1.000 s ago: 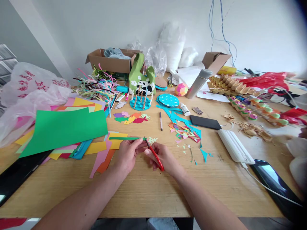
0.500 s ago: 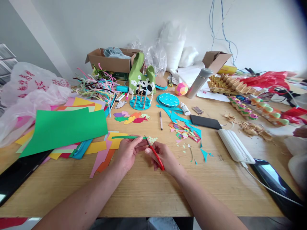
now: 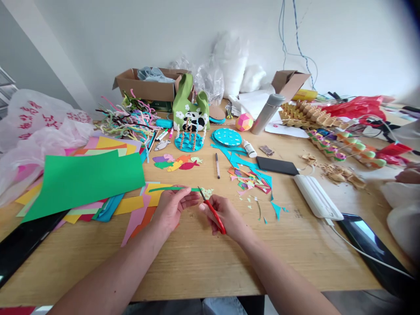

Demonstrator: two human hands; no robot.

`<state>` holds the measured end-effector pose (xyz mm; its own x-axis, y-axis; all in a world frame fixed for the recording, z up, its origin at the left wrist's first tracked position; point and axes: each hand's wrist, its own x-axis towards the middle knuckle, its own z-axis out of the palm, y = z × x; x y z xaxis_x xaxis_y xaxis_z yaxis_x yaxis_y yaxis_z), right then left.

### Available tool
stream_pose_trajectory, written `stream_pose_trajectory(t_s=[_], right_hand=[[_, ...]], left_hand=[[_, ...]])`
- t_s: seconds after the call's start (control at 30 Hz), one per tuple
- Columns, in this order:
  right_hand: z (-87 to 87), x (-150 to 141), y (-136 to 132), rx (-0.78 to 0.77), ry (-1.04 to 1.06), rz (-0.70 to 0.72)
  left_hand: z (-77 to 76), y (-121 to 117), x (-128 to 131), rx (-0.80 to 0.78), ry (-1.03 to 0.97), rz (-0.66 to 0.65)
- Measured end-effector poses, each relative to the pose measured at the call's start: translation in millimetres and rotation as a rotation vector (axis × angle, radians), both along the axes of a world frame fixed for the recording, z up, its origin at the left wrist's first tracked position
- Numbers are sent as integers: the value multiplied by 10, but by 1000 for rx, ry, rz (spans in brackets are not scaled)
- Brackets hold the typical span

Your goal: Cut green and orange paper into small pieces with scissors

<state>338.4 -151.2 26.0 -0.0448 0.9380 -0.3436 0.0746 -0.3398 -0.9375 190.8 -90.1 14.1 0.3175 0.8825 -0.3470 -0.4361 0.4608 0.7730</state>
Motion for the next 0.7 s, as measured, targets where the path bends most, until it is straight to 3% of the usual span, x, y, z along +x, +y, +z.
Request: stream_pose_trajectory(t_s=[0.17, 0.7], right_hand=[[63, 7, -73, -26, -24, -27], [-51, 0, -179, -24, -25, -24]], left_hand=[[-4, -52, 18, 19, 10, -105], [25, -73, 27, 14, 32, -128]])
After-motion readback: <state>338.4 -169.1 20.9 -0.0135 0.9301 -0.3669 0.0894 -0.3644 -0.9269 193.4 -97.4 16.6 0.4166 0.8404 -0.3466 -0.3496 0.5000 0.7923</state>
